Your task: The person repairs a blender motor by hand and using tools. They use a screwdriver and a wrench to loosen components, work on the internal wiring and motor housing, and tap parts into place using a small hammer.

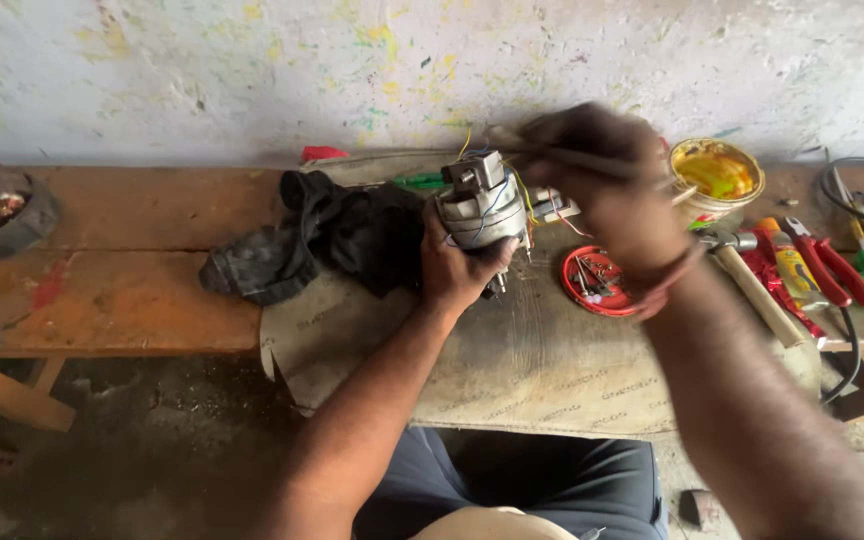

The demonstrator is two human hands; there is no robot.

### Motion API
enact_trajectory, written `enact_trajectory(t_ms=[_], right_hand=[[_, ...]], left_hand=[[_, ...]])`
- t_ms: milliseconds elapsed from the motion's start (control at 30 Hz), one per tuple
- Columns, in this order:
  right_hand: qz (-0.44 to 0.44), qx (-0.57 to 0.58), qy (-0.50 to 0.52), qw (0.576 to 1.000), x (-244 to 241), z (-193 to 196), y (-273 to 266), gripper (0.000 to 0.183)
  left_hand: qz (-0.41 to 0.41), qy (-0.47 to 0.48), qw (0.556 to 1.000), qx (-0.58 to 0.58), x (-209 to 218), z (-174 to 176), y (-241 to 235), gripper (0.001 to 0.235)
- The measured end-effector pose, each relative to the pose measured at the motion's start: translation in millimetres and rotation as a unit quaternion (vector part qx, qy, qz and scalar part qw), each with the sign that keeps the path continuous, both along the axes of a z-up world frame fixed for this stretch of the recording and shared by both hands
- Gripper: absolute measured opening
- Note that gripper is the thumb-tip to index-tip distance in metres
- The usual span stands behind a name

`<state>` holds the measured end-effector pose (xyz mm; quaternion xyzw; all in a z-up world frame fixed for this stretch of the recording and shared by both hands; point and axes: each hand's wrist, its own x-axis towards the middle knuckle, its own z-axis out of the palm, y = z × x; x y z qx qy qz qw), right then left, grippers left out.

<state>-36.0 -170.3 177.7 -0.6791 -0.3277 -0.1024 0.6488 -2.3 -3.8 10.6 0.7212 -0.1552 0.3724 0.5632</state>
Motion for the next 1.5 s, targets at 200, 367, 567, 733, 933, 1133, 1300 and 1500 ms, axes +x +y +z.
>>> enact_trajectory(t_ms=[200,367,567,733,933,1133,1300,1500], right_hand=[[0.011,0.088,0.116,0.989,25.1,-27.6,-14.1,0.027],[0.022,0.203,0.204,0.957,68.9,-57.7,1.3,0.023],[-0.004,0.216,0.243,0.946,87.8,-68.4,2.1,0.019],[0.027,0.221,0.240,0.945,91.7,-72.5,1.4,0.022],[0.025,0.219,0.241,0.945,97.4,-80.6,-0.1,0.027],[0.025,0.240,0.280,0.929,105.1,-83.3,-1.1,0.029],[0.054,0.248,0.285,0.924,114.2,-89.6,-4.7,0.032],[0.106,0.282,0.325,0.897,123.3,-108.6,4.7,0.028]], left_hand=[[-0.043,0.020,0.998,-0.029,3.7,-8.5,0.7,0.095],[-0.038,0.023,0.999,-0.016,1.4,-3.9,1.9,0.096],[-0.052,0.033,0.998,-0.015,0.0,-2.4,4.0,0.096],[-0.066,0.030,0.997,-0.024,1.3,-5.6,4.2,0.097],[-0.053,0.031,0.998,-0.009,3.4,-9.4,4.8,0.105],[-0.073,0.025,0.997,-0.019,3.1,-9.4,4.3,0.104],[-0.183,0.037,0.976,-0.109,4.0,-13.4,5.8,0.104],[-0.302,0.069,0.907,-0.285,25.0,-35.6,15.6,0.099]])
